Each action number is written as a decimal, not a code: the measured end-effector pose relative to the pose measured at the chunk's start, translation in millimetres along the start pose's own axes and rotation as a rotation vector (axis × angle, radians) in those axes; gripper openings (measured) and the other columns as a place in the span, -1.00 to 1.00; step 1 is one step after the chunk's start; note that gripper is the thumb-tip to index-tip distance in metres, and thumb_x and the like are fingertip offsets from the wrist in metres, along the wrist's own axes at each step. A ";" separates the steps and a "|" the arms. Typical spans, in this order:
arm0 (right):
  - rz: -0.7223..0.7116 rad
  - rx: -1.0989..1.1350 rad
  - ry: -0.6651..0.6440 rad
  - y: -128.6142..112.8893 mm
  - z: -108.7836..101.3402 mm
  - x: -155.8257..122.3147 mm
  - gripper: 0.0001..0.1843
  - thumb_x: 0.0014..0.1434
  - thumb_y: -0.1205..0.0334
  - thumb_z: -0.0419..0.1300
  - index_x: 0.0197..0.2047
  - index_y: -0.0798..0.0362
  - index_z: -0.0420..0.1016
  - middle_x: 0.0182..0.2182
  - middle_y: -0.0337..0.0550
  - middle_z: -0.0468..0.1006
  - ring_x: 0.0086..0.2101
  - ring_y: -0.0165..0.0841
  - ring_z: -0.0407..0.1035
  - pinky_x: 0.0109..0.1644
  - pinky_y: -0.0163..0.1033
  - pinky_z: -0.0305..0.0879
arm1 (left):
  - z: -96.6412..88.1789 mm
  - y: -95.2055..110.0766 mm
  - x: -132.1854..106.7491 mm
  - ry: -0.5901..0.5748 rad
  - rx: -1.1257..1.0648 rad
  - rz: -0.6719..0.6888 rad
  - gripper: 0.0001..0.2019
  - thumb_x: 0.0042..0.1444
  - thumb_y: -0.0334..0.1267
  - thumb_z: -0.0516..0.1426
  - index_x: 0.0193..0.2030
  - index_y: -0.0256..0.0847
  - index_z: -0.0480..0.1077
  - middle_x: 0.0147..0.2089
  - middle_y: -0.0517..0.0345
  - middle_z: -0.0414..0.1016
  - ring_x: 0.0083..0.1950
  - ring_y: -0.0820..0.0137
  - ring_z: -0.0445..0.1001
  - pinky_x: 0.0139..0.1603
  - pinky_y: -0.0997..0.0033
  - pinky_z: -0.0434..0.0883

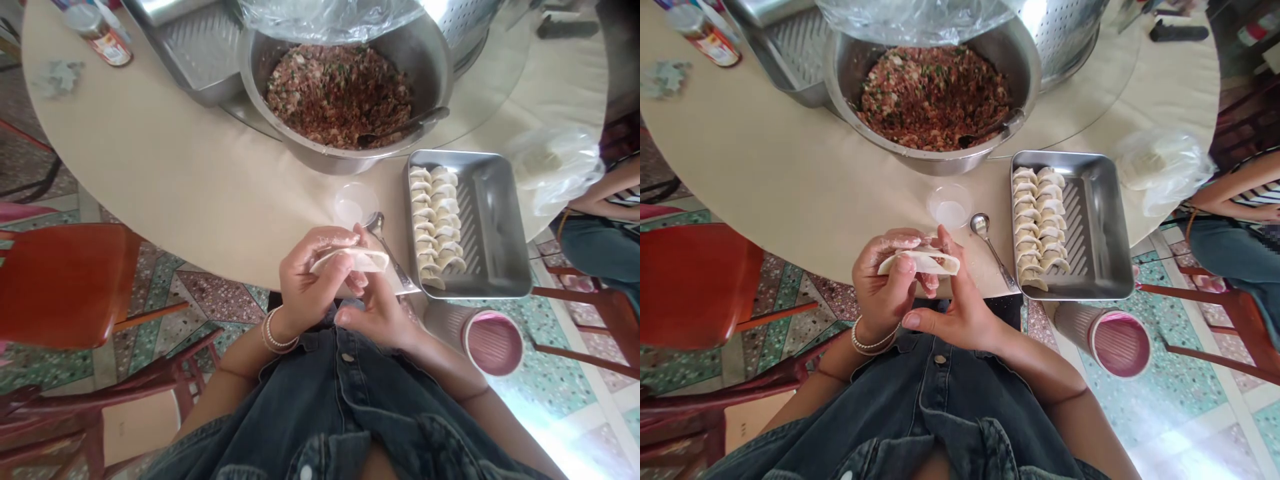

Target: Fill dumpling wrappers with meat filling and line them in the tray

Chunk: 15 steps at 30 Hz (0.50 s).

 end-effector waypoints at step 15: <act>-0.178 -0.580 0.157 -28.1 -14.2 3.4 -0.19 0.15 -0.17 0.17 0.37 -0.15 0.01 0.20 0.04 0.12 0.25 0.00 0.00 0.25 0.25 0.11 | 3.3 -9.7 -0.7 0.000 -0.040 -0.232 -0.63 0.14 -0.15 0.24 0.05 0.00 0.26 -0.29 0.29 0.54 -0.64 0.62 0.39 -0.69 0.63 0.30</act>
Point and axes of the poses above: each hand's wrist, its own x-axis towards the middle knuckle, its own z-axis out of the palm, y = z × x, the point moved 6 cm from there along x, towards the middle knuckle
